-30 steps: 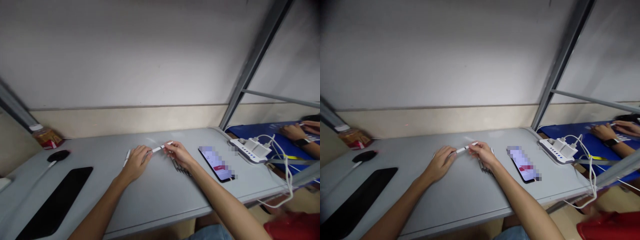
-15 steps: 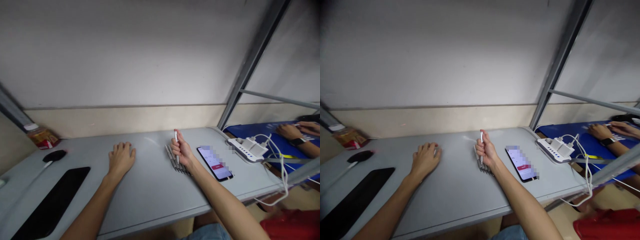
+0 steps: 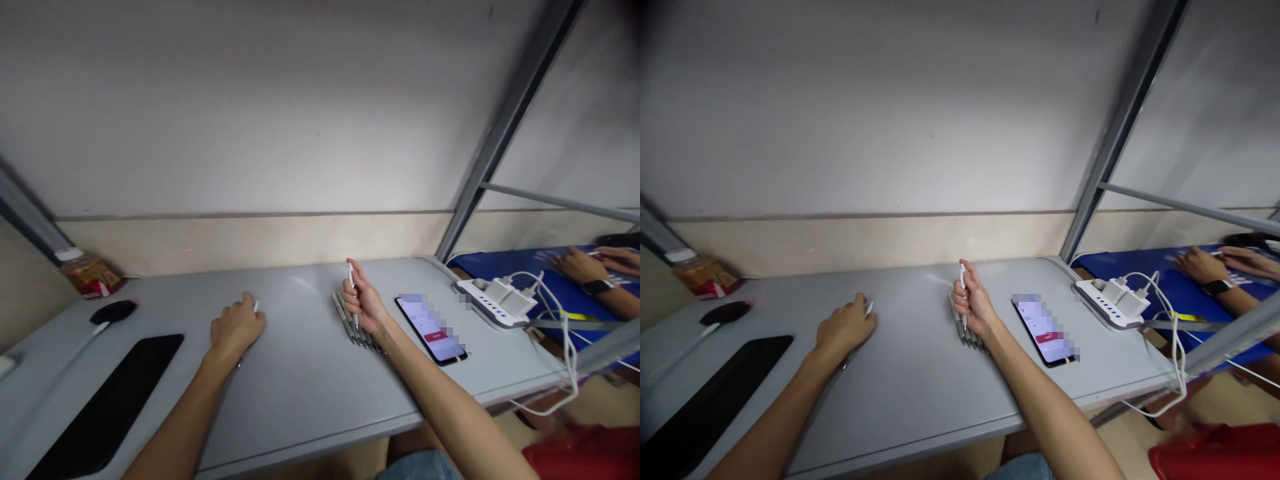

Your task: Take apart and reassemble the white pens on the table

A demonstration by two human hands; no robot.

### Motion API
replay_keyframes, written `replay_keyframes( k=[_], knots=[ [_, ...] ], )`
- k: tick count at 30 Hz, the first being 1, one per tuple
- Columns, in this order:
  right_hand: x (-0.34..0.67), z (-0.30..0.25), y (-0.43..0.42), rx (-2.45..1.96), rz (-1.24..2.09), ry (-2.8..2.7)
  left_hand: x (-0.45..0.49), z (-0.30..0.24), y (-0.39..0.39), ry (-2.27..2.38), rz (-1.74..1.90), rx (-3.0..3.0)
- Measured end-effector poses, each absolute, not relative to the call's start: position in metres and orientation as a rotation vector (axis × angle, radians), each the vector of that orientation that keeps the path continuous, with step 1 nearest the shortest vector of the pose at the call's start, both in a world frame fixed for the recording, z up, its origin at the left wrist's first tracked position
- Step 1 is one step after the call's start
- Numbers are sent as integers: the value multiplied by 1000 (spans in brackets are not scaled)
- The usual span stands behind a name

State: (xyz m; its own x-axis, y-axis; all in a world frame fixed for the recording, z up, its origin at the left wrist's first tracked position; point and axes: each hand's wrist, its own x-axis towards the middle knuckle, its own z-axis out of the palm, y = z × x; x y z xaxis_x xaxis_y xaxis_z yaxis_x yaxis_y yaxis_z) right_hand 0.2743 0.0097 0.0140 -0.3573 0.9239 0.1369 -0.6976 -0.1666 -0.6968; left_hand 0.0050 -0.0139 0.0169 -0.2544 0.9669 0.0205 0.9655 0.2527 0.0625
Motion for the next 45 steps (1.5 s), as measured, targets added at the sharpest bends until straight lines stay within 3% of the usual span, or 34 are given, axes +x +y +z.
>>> replay_keyframes(
  k=[10, 24, 30, 33, 41, 45],
  knots=[
    [276, 17, 9, -385, 1763, -829, 5, 13, -11, 2440, 76, 1954],
    [274, 18, 10, -436, 1750, -814, 7, 7, -8, 2411, 317, 1991],
    [264, 13, 5, -586, 1736, -1063, 10, 11, -9, 2373, 248, 1971],
    [258, 3, 4, -772, 1549, -1360, 11, 12, -11, 2370, 243, 1977],
    [255, -6, 0, -1195, 664, -1915, 12, 14, -13, 2346, 241, 1966],
    [254, 0, -5, -1307, 507, -2046, 12, 11, -11, 2340, 234, 1988]
  ],
)
